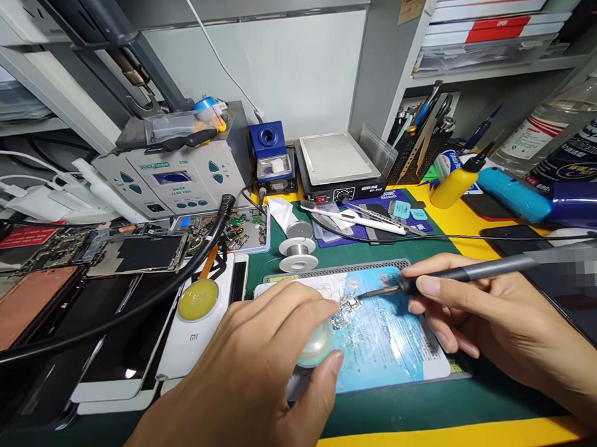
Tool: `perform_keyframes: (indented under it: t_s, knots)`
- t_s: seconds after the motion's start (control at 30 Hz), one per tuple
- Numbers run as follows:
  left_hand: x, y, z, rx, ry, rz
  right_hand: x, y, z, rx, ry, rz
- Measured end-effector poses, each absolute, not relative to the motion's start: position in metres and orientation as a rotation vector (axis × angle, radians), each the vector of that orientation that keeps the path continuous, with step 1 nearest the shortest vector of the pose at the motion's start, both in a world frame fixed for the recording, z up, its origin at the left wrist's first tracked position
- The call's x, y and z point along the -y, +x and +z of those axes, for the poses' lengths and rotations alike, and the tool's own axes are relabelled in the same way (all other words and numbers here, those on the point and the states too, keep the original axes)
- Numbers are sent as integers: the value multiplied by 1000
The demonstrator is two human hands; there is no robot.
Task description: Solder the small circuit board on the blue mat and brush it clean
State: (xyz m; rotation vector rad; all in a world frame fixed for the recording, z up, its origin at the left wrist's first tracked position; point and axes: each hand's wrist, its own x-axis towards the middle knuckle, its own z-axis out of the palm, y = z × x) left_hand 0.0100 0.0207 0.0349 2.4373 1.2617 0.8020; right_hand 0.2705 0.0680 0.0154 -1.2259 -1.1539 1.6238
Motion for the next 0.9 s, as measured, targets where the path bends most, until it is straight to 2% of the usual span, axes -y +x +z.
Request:
perform_keyframes:
  t_s: [0.9]
  knots:
    - [-20,10,30,-1246,2488,814,-68,271,14,1135,-1293,1562]
